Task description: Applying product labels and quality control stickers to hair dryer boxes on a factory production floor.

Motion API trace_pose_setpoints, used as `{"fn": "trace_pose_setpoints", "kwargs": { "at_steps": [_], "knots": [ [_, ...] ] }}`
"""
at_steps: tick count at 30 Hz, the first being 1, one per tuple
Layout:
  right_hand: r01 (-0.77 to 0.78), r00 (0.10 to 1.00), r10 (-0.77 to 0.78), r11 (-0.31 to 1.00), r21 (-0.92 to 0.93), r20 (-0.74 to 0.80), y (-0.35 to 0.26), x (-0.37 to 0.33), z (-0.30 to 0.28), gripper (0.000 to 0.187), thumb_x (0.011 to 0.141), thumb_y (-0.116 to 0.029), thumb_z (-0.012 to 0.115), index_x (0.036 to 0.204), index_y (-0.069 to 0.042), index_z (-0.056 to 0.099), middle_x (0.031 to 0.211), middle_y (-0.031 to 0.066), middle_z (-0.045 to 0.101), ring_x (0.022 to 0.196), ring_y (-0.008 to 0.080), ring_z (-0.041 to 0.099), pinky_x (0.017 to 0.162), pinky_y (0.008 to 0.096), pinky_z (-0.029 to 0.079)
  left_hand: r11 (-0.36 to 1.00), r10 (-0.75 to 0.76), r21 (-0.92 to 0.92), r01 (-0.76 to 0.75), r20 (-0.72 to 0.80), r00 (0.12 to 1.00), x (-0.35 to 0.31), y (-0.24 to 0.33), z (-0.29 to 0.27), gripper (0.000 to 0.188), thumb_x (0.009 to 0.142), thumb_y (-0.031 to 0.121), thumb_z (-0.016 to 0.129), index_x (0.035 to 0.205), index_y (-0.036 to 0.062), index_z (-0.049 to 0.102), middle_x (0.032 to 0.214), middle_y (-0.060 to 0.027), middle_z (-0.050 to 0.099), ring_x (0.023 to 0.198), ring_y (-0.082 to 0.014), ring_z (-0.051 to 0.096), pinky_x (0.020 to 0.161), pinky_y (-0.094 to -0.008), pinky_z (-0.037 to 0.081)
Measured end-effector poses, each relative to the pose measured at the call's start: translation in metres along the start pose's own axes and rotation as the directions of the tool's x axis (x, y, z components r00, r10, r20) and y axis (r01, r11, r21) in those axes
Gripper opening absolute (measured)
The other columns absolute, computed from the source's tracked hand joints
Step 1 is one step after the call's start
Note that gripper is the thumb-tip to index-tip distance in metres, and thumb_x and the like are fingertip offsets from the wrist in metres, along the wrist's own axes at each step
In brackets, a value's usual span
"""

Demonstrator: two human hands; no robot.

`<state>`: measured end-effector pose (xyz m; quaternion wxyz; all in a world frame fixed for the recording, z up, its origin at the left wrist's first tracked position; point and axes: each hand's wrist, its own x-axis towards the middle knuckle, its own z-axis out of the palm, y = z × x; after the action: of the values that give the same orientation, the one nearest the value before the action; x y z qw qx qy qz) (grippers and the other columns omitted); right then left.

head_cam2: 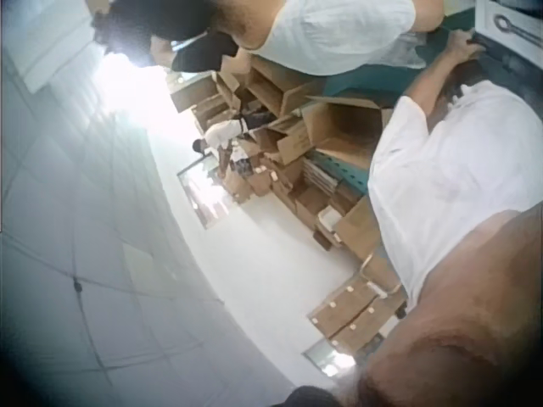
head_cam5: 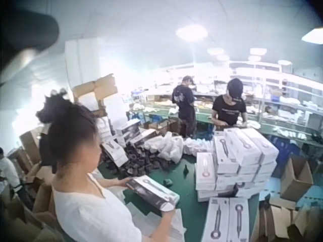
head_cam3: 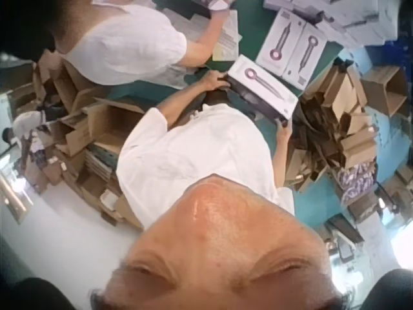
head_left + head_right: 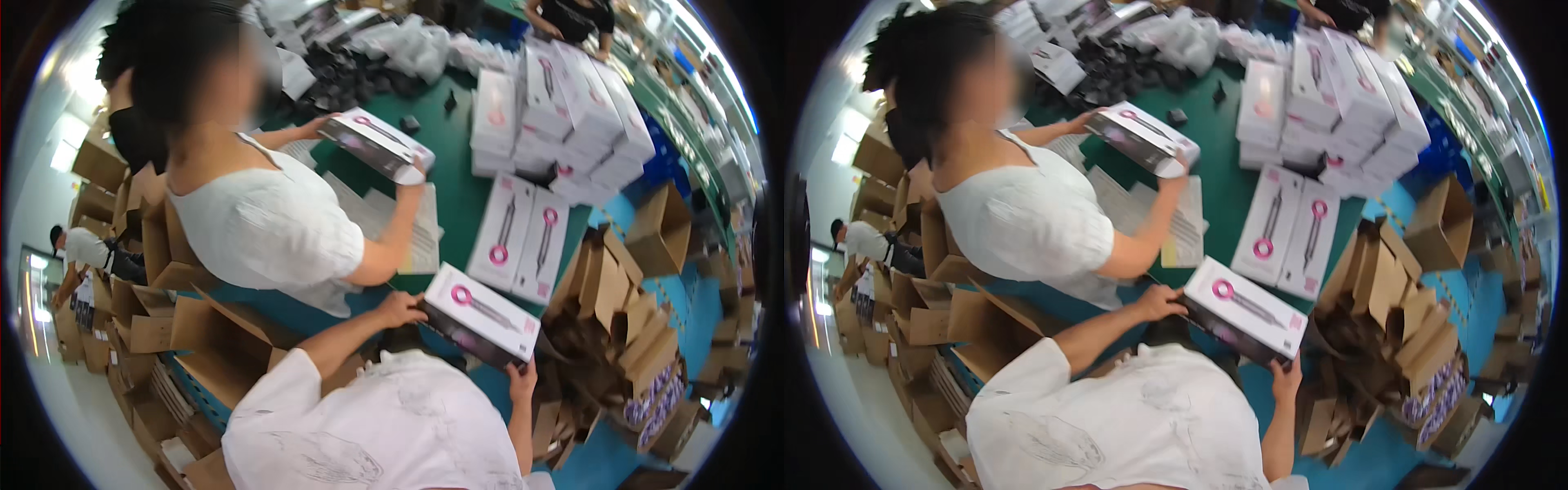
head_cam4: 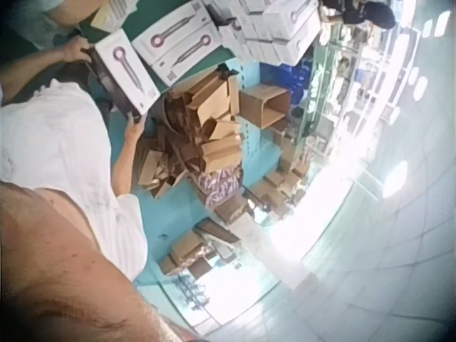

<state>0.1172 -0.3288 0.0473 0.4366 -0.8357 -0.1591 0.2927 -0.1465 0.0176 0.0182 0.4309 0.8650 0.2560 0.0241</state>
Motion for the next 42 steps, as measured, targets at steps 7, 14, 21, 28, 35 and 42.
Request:
{"fn": "trace_pose_setpoints", "kwargs": {
  "at_steps": [7,14,21,28,35,42],
  "knots": [
    [-0.154,0.980,0.167,0.981,0.121,-0.108,-0.009,0.031,-0.016,0.050,0.090,-0.015,0.073,0.136,-0.003,0.059,0.087,-0.0012,0.064,0.072,0.0055,0.055,0.062,0.0238,0.047,0.907,-0.296,-0.373,0.195,-0.236,0.926,0.016,0.030,0.002,0.043,0.075,0.032,0.087,0.106,0.0043,0.076,0.088,-0.0160,0.074,0.079,-0.0177,0.071,0.072,-0.0283,0.053],
    [-0.212,0.977,0.212,0.948,0.236,0.025,0.010,0.063,-0.025,0.061,0.087,-0.024,0.077,0.143,-0.012,0.055,0.106,0.0015,0.068,0.082,0.0141,0.063,0.070,0.0271,0.051,0.703,-0.373,-0.643,0.305,0.031,0.927,0.056,0.027,-0.001,0.043,0.092,0.028,0.073,0.131,0.0117,0.064,0.096,0.0010,0.072,0.083,-0.0058,0.060,0.072,-0.0237,0.048],
    [0.116,0.969,-0.122,0.992,0.042,0.215,0.000,0.070,-0.012,0.112,0.060,-0.010,0.092,0.154,-0.009,0.031,0.140,0.0103,0.056,0.129,0.0258,0.053,0.108,0.0373,0.041,0.607,-0.379,-0.707,0.364,0.146,0.914,0.054,0.021,0.013,0.053,0.102,0.040,0.054,0.150,0.0176,0.046,0.111,0.0066,0.062,0.088,-0.0073,0.051,0.075,-0.0225,0.042],
    [0.638,0.727,-0.686,0.697,-0.327,-0.045,-0.157,0.035,-0.043,0.103,0.053,-0.012,0.095,0.142,-0.008,0.045,0.129,0.0139,0.060,0.123,0.0359,0.055,0.107,0.0420,0.045,0.104,-0.379,-0.925,0.366,0.303,0.874,0.042,0.012,0.030,0.034,0.107,0.033,0.045,0.129,0.0097,0.058,0.117,-0.0066,0.067,0.100,-0.0226,0.067,0.088,-0.0396,0.056],
    [0.715,0.573,-0.802,0.389,-0.581,0.169,-0.276,-0.018,-0.034,0.087,0.054,-0.029,0.094,0.128,-0.003,0.056,0.122,0.0124,0.060,0.116,0.0308,0.057,0.109,0.0514,0.039,0.047,-0.261,-0.860,0.508,0.480,0.837,0.088,0.035,0.093,0.030,0.106,0.031,0.049,0.118,0.0083,0.064,0.099,-0.0034,0.067,0.080,-0.0202,0.066,0.077,-0.0415,0.059],
    [0.652,0.647,-0.723,0.360,-0.668,0.242,-0.270,0.009,-0.002,0.089,0.060,-0.028,0.090,0.137,-0.002,0.053,0.132,0.0125,0.057,0.126,0.0306,0.051,0.112,0.0470,0.035,0.934,-0.356,-0.153,0.322,-0.439,0.825,0.072,-0.012,0.058,0.037,0.080,0.027,0.080,0.101,-0.0008,0.070,0.079,-0.0139,0.068,0.084,-0.0328,0.066,0.081,-0.0435,0.052]
  ]
}}
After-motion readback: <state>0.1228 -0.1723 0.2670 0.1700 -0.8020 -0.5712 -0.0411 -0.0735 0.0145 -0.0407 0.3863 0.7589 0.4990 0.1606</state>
